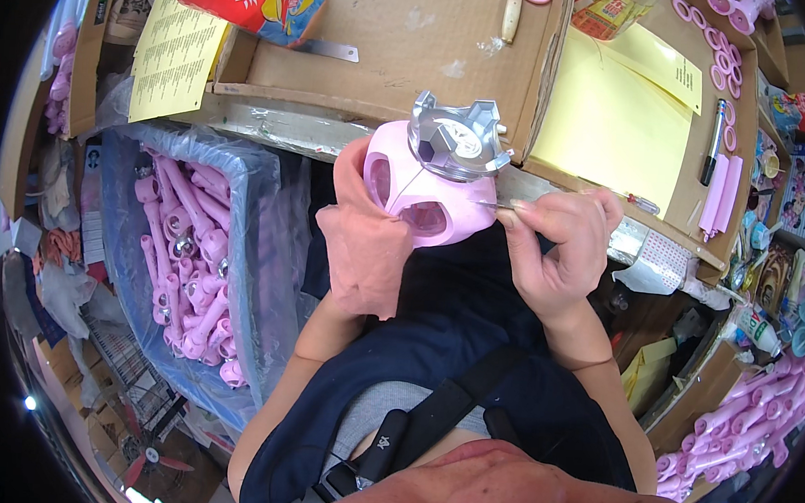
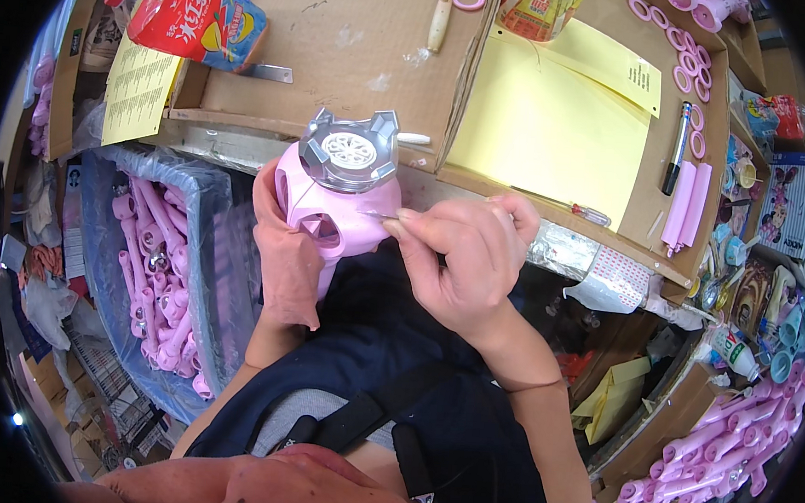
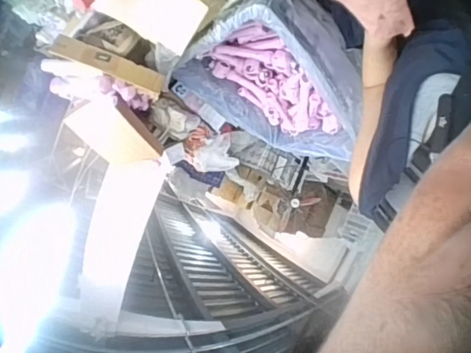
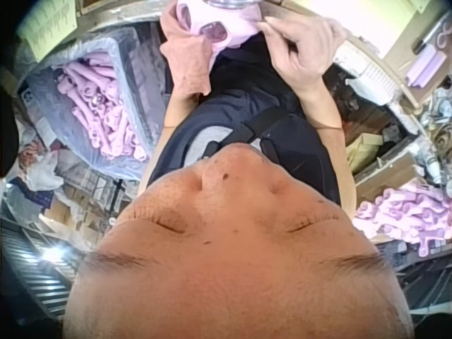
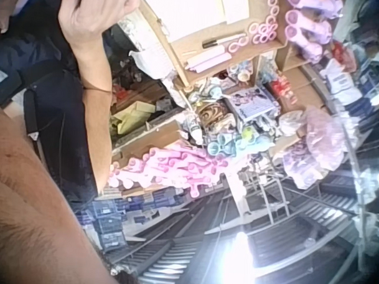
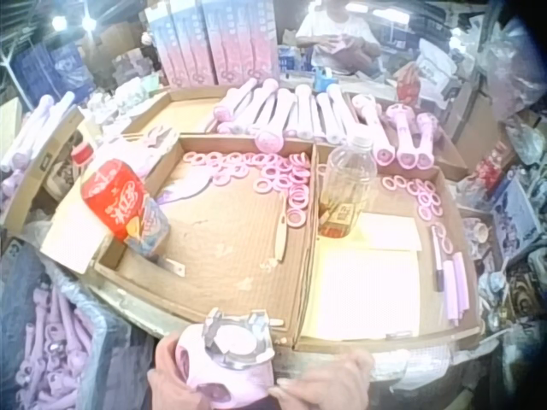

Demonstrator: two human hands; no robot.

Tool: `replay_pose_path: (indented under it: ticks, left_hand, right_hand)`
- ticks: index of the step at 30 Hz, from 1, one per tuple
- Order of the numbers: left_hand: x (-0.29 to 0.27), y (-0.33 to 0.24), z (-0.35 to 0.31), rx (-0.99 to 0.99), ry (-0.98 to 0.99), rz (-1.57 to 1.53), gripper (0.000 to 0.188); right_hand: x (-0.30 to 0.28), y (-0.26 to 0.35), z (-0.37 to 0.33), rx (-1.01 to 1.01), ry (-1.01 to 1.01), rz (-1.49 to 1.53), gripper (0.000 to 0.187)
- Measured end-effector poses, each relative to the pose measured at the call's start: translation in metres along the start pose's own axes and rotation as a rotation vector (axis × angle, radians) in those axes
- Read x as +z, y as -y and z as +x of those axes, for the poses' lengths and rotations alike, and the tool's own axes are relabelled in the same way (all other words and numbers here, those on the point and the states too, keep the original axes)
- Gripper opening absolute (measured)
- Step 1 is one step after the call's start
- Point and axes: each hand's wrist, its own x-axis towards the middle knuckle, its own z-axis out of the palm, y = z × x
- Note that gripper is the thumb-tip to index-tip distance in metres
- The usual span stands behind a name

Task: The person picks pink bubble maker handles from a bin, wipes them with a cloth, and attaches a metal bubble head. They then use a small tool to adjust the head and place the assembled unit on a tray. The process repeats with another handle.

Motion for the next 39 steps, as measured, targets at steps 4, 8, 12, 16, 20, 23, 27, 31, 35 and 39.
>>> replay_pose_path:
  ticks: [4, 8, 12, 16, 20, 23, 27, 31, 35, 39]
  left_hand:
    - [-0.001, -0.004, -0.001, -0.025, 0.027, -0.001, 0.053]
    - [-0.002, -0.004, -0.002, 0.002, 0.031, 0.001, 0.052]
    - [-0.001, 0.001, -0.001, 0.072, 0.000, 0.035, 0.053]
    - [0.000, 0.001, 0.000, 0.020, -0.010, 0.043, 0.054]
    - [-0.002, -0.007, -0.003, -0.057, 0.057, -0.029, 0.054]
    - [-0.002, -0.013, -0.005, -0.130, 0.088, -0.069, 0.056]
    - [-0.001, -0.015, -0.004, -0.135, 0.085, -0.068, 0.054]
    - [-0.001, -0.013, -0.004, -0.141, 0.076, -0.103, 0.054]
    - [-0.002, -0.013, -0.004, -0.127, 0.082, -0.098, 0.054]
    - [-0.002, -0.013, -0.004, -0.144, 0.090, -0.074, 0.053]
  right_hand:
    - [-0.001, 0.000, 0.000, 0.036, 0.020, -0.031, 0.025]
    - [-0.001, 0.000, 0.001, 0.004, 0.008, -0.009, 0.026]
    - [-0.001, -0.001, 0.001, 0.007, 0.006, -0.020, 0.026]
    - [-0.002, 0.000, 0.000, -0.013, -0.001, -0.007, 0.026]
    - [-0.001, -0.001, 0.001, 0.009, 0.002, -0.032, 0.027]
    - [-0.001, -0.002, 0.001, 0.010, -0.002, -0.037, 0.027]
    - [-0.001, 0.000, 0.001, 0.012, 0.001, -0.004, 0.025]
    - [-0.002, 0.000, 0.001, 0.005, -0.010, 0.005, 0.025]
    - [-0.001, -0.002, 0.002, 0.011, 0.005, -0.011, 0.025]
    - [-0.001, -0.002, 0.002, 0.018, 0.009, 0.004, 0.026]
